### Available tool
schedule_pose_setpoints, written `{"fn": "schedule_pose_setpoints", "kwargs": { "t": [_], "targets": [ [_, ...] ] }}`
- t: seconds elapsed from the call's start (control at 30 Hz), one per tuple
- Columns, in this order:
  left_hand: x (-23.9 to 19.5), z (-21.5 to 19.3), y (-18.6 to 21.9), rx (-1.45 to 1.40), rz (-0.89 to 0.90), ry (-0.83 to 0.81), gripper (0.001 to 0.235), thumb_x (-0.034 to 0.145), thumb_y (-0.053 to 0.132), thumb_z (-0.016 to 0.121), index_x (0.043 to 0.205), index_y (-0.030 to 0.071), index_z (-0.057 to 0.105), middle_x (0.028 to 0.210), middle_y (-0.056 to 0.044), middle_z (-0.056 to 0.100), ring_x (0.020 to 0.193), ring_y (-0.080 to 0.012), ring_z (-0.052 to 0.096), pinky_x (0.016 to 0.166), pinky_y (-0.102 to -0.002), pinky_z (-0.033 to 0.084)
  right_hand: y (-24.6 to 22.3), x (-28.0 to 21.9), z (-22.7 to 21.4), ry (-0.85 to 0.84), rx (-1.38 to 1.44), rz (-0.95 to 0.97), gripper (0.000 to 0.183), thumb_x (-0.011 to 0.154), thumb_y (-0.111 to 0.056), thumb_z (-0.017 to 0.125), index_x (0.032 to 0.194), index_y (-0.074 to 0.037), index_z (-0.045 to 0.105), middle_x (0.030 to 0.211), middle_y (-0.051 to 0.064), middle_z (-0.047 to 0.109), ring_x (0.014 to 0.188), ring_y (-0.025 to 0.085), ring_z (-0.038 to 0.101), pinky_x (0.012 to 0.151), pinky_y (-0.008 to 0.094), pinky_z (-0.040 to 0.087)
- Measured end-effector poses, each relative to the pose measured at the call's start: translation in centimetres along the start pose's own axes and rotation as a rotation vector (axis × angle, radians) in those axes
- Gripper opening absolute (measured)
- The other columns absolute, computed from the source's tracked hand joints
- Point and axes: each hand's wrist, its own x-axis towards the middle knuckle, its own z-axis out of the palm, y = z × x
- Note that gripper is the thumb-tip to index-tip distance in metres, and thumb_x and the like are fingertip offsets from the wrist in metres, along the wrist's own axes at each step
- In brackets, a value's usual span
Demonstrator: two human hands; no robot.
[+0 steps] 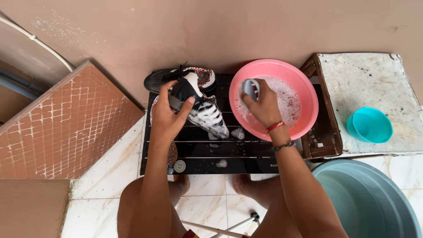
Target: The person scrubs a black and white sneaker with a brush and soapy water. They hold the shoe with one hand and scrub the upper and sides with the other, occasionally dipping the brush into a pink basin filled with soapy water.
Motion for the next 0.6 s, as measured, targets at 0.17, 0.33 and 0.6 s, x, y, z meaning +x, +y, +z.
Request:
{"fn": "schedule_pose_setpoints", "kwargs": {
  "t": [0.17, 0.33, 0.6],
  "targets": [
    [-0.6, 0.6, 0.6, -0.063, 0.058, 0.039, 0.057, 0.100, 0.035, 0.066, 0.146, 0.007, 0.048, 0.123, -0.038, 0.062, 0.116, -0.0567, 0.063, 0.090, -0.061, 0.056, -4.6, -3.8, 1.3, 0.030, 0.162, -0.298, 0.056, 0.089, -0.021, 0.075, 0.136, 0.003, 0.055, 0.113, 0.034, 0.069, 0.101, 0.053, 0.069, 0.080, 0.057, 0.062],
    [-0.8, 1.5, 0.5, -0.053, 0.097, 0.097, 0.048, 0.102, 0.030, 0.064, 0.142, 0.007, 0.052, 0.124, -0.034, 0.061, 0.116, -0.0536, 0.063, 0.092, -0.060, 0.054, -5.9, -5.8, 3.7, 0.030, 0.203, -0.551, 0.062, 0.087, -0.016, 0.077, 0.139, 0.005, 0.051, 0.134, 0.033, 0.062, 0.120, 0.057, 0.060, 0.092, 0.065, 0.056],
    [-0.7, 1.7, -0.7, -0.042, 0.096, 0.177, 0.045, 0.103, 0.033, 0.068, 0.138, 0.009, 0.056, 0.120, -0.028, 0.065, 0.113, -0.0455, 0.067, 0.092, -0.055, 0.056, -4.4, -5.5, 5.7, 0.076, 0.358, -0.610, 0.048, 0.092, -0.017, 0.075, 0.134, 0.001, 0.058, 0.124, 0.027, 0.066, 0.115, 0.051, 0.065, 0.092, 0.063, 0.057]
  ]
}}
